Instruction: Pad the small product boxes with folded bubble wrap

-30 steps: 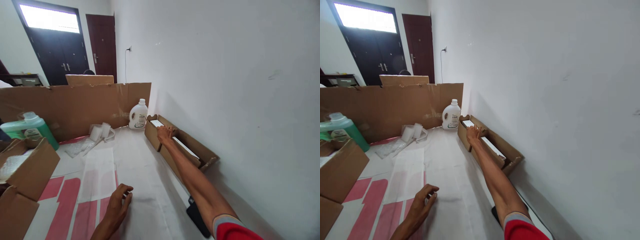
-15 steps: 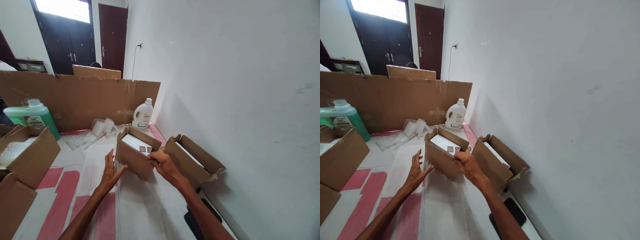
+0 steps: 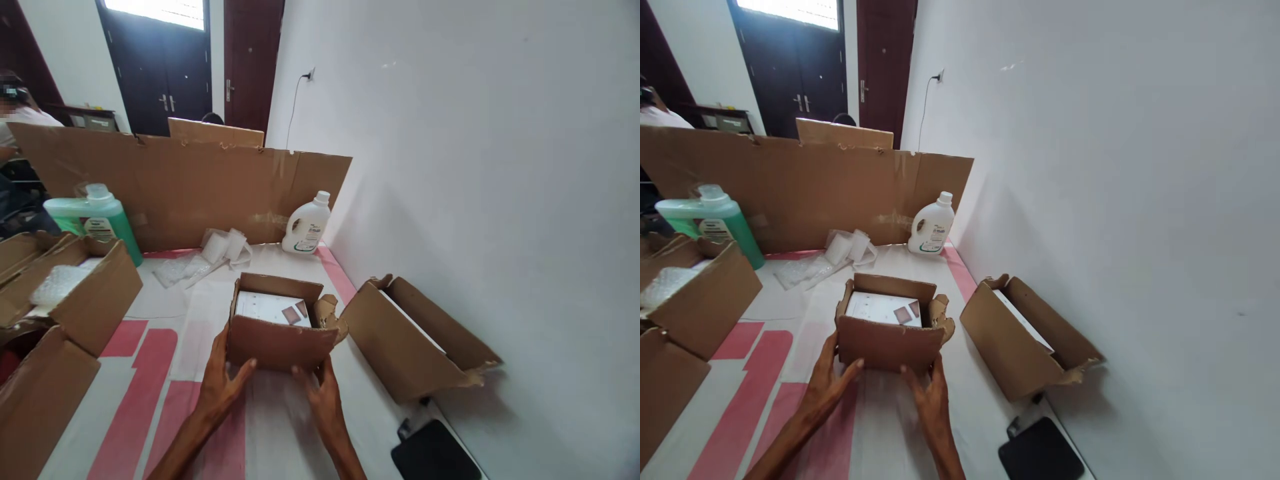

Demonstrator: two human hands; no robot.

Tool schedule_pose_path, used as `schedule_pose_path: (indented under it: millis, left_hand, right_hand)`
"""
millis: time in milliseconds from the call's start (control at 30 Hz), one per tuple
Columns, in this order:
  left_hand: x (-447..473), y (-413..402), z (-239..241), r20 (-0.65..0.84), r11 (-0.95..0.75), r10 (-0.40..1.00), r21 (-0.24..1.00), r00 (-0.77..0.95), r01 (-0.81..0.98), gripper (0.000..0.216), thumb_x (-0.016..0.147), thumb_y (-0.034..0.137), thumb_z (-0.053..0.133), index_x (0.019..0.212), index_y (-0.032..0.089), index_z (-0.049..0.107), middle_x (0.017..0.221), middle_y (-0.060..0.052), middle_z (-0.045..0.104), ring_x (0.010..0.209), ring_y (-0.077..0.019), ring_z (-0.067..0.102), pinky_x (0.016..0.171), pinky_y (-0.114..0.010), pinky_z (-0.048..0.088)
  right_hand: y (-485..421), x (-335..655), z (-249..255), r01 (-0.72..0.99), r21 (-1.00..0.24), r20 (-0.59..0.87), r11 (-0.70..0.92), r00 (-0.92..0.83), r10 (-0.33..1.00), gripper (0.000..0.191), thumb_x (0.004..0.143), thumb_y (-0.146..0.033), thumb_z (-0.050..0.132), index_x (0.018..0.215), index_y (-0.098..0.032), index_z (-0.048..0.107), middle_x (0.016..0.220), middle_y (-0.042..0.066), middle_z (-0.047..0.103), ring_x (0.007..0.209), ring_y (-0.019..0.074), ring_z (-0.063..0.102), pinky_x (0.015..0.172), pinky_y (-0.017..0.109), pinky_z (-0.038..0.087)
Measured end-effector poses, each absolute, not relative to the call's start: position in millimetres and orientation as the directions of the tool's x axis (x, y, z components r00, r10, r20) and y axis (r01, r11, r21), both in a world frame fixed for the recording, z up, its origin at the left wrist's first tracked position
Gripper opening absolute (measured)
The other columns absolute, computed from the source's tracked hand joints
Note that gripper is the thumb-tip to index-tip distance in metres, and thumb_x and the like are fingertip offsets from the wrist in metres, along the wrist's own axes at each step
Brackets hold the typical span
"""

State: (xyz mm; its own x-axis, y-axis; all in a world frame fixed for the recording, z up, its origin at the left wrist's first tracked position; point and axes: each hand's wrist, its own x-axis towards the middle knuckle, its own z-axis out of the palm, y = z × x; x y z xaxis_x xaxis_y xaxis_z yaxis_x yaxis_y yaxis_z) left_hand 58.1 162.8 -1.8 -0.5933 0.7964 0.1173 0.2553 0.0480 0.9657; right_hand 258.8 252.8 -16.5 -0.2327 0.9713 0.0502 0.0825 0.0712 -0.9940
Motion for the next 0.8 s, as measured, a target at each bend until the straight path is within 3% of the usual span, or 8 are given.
schedule_pose_path:
  millis: [167,300,433,500,567,667,733,800]
  left_hand:
    - [55.4,86.2,-9.1,-0.041,0.161,0.695,0.982,-0.718,0.099,0.065,0.089,0.057,0.058,0.147,0.03,0.049,0.141,-0.008,0.062,0.131,-0.0294,0.059,0.108,-0.043,0.051]
    - [23.6,70.7,-0.1,-0.035,0.239,0.631,0.959,-0.775,0.152,0.054,0.089,0.063,0.052,0.129,0.03,0.067,0.132,-0.004,0.07,0.128,-0.0302,0.061,0.107,-0.044,0.052]
    - [-34.9,135.5,21.3,0.17,0.221,0.616,0.9,-0.769,0.376,0.05,0.089,0.061,0.051,0.116,0.024,0.07,0.116,-0.009,0.075,0.105,-0.0283,0.071,0.088,-0.043,0.061]
    - [-64.8,187.5,30.7,0.267,0.223,0.615,0.844,-0.742,0.488,0.049,0.09,0.054,0.05,0.121,0.019,0.065,0.12,-0.013,0.071,0.102,-0.0271,0.071,0.085,-0.043,0.06]
    - [-89.7,242.0,37.0,0.318,0.231,0.616,0.801,-0.721,0.552,0.052,0.088,0.045,0.054,0.132,0.016,0.058,0.133,-0.017,0.062,0.113,-0.0284,0.066,0.093,-0.046,0.057]
    - [-113.5,313.6,38.6,0.355,0.275,0.645,0.718,-0.676,0.64,0.064,0.08,0.035,0.068,0.14,0.017,0.053,0.148,-0.019,0.05,0.14,-0.0356,0.045,0.114,-0.055,0.039]
    - [-121.6,347.3,34.2,0.342,0.311,0.672,0.675,-0.657,0.669,0.068,0.079,0.032,0.073,0.142,0.018,0.051,0.154,-0.021,0.042,0.145,-0.0409,0.036,0.116,-0.062,0.03]
    - [-126.3,367.4,26.4,0.308,0.338,0.702,0.649,-0.641,0.682,0.063,0.08,0.032,0.075,0.139,0.019,0.055,0.153,-0.021,0.043,0.142,-0.0423,0.039,0.114,-0.066,0.029]
  right_hand:
    - [231.2,259.5,-35.3,0.108,-0.993,0.008,0.041,-0.291,0.957,0.079,0.08,-0.042,0.079,0.149,-0.021,0.048,0.132,0.012,0.069,0.119,0.0322,0.066,0.1,0.041,0.056]
    - [215.6,251.6,-47.2,0.17,-0.985,-0.032,0.005,-0.216,0.976,0.078,0.08,-0.045,0.078,0.149,-0.02,0.05,0.127,0.011,0.072,0.117,0.0331,0.068,0.097,0.041,0.057]
    - [211.0,239.8,-50.2,0.13,-0.991,-0.031,-0.011,-0.15,0.988,0.076,0.083,-0.052,0.074,0.148,-0.021,0.051,0.132,0.011,0.069,0.12,0.0332,0.066,0.099,0.042,0.056]
    - [210.5,237.2,-53.7,0.134,-0.991,-0.031,-0.015,-0.123,0.992,0.076,0.082,-0.056,0.073,0.146,-0.022,0.052,0.135,0.011,0.068,0.122,0.0337,0.065,0.101,0.043,0.054]
    - [210.4,236.8,-59.3,0.147,-0.988,-0.049,-0.035,-0.094,0.994,0.075,0.08,-0.059,0.074,0.143,-0.022,0.055,0.134,0.011,0.068,0.122,0.0346,0.065,0.102,0.044,0.053]
    - [210.6,237.7,-66.8,0.153,-0.986,-0.082,-0.07,-0.077,0.994,0.075,0.079,-0.062,0.074,0.14,-0.024,0.057,0.132,0.011,0.069,0.121,0.0364,0.065,0.1,0.045,0.055]
    - [211.2,238.1,-68.8,0.144,-0.988,-0.068,-0.053,-0.098,0.993,0.076,0.079,-0.064,0.073,0.142,-0.025,0.056,0.131,0.01,0.07,0.12,0.0374,0.066,0.099,0.045,0.056]
    - [212.2,238.3,-69.1,0.147,-0.989,-0.03,-0.013,-0.117,0.993,0.078,0.08,-0.066,0.071,0.144,-0.026,0.054,0.131,0.009,0.07,0.121,0.0382,0.066,0.098,0.045,0.058]
